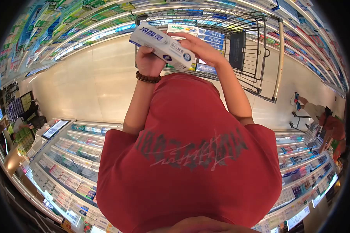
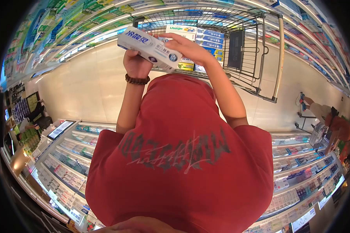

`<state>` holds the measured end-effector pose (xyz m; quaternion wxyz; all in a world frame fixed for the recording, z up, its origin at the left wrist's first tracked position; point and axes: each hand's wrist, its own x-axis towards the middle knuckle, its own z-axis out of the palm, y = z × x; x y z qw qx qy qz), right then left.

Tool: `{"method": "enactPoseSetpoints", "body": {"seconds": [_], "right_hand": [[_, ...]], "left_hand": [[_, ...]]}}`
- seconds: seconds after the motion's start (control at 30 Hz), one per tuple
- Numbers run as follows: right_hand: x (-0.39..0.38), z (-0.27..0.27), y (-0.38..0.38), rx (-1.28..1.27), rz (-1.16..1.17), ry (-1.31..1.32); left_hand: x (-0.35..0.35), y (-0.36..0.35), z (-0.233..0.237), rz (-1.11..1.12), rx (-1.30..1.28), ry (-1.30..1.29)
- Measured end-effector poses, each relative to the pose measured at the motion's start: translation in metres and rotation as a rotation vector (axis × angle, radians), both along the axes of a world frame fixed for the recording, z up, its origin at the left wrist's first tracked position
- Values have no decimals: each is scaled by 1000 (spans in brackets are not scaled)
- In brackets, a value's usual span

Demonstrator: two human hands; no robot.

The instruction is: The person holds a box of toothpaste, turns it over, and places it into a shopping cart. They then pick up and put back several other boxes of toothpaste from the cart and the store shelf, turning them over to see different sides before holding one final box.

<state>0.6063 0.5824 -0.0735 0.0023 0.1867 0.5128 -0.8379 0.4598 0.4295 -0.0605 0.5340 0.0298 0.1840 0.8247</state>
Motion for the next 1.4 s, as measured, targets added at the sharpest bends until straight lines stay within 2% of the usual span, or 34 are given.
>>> {"method": "enactPoseSetpoints", "body": {"seconds": [0.1, 0.13, 0.23, 0.27, 0.37, 0.4, 0.5, 0.53, 0.63, 0.67, 0.77, 0.8, 0.9, 0.93, 1.03, 1.07, 1.17, 1.27, 1.3, 1.33, 1.4], "right_hand": [[0, -1, -6, 131, 109, -123], [-1, 3, -8, 51, 77, -135], [-2, -9, -10, 92, 40, -83], [-4, -12, -8, 91, 51, -106], [-12, -21, 2, 133, 107, -128], [-15, -26, 6, 216, 168, -118], [-32, -40, 12, 301, 271, -169], [-37, -60, 15, 286, 271, -99], [-44, -94, 29, 251, 260, -198], [-45, -100, 35, 304, 268, -284], [-46, -96, 37, 155, 59, -289], [-46, -94, 37, 38, 17, -237], [-47, -96, 29, -142, -97, -305], [-47, -99, 31, -213, -201, -366], [-48, -75, 40, 1238, -455, -302], [-47, -62, 45, 1503, -247, -103], [-46, -71, 17, 1371, 304, 189], [-38, -110, -1, 845, 660, -130], [-36, -119, -2, 805, 607, -149], [-32, -128, 2, 765, 554, -167], [-24, -168, 10, 726, 446, -226]], "left_hand": [[-3, -6, -20, 13, -11, -207], [-3, -7, -22, 22, -5, -244], [-9, -11, -25, 68, -175, -140], [-15, -15, -30, -4, -144, -111], [-18, -16, -34, -27, -305, -69], [-21, -18, -44, -88, -298, -73], [-21, -15, -74, -154, -390, 81], [-19, -8, -73, -111, -450, 135], [-33, 1, -77, -182, -611, 149], [-36, -3, -98, -204, -614, 136], [-27, 1, -94, -296, -757, 274], [-28, -1, -105, -429, -816, 575], [-27, -5, -129, -431, -743, 751], [-31, -4, -130, -389, -778, 762], [-50, -9, -123, -374, -959, 1374], [-58, -9, -111, -556, -1006, 1501], [-61, -17, -111, -625, -861, 1651], [-56, -21, -109, -812, -928, 1419], [-55, -22, -110, -871, -951, 1335], [-53, -30, -129, -770, -866, 1235], [-45, -49, -153, -515, -858, 1379]]}}
